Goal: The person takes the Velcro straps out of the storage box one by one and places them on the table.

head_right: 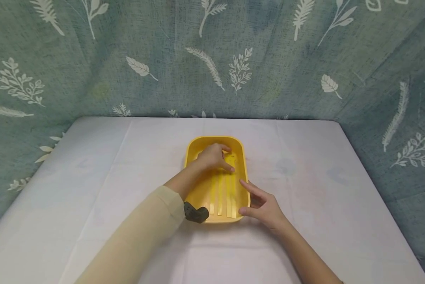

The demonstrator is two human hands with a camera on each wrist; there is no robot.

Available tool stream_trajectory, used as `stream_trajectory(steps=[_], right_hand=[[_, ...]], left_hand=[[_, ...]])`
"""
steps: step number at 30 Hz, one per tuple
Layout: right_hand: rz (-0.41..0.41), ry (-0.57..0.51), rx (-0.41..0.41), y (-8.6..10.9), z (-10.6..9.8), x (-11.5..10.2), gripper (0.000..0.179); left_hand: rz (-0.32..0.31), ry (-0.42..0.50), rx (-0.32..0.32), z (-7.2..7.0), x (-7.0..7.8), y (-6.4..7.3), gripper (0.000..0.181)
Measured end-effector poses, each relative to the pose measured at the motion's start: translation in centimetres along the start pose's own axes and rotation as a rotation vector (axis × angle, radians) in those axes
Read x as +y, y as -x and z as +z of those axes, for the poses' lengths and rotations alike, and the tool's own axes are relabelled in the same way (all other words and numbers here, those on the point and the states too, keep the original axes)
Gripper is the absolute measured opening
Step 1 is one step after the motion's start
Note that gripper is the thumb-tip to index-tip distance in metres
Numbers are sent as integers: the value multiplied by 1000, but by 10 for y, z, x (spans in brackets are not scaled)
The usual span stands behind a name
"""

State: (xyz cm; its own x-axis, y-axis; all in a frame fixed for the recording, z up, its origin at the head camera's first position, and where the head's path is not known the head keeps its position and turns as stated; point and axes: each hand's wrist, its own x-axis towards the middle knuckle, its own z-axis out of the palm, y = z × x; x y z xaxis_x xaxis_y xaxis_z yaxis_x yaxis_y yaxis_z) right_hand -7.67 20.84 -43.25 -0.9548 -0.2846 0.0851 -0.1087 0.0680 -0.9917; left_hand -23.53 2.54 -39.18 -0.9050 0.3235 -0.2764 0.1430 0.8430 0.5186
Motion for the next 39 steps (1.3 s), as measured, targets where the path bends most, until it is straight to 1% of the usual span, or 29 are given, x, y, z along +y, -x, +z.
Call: stream_trajectory(steps=[4,10,16,23,28,32,33,39], right_hand=[[-8,-9,-1,2,0,2,68],[20,11,11,3,1,2,68],[29,18,19,3,2,1,68],[25,25,23,4,3,-2,69],[38,29,27,4,5,-5,69],[44,54,32,4,6,-5,70],[44,62,32,4,7,-5,69],[45,55,36,4,7,-4,68]], left_hand=[[13,-49,0,4,0,0,80],[49,-98,3,8,0,0,74],[83,-97,4,10,0,-3,65],[121,-50,5,9,1,-8,57],[135,-24,-1,7,1,-11,52],[155,8,-13,6,0,-14,49],[161,25,-17,5,0,-14,49],[225,219,-83,6,-2,-18,47]])
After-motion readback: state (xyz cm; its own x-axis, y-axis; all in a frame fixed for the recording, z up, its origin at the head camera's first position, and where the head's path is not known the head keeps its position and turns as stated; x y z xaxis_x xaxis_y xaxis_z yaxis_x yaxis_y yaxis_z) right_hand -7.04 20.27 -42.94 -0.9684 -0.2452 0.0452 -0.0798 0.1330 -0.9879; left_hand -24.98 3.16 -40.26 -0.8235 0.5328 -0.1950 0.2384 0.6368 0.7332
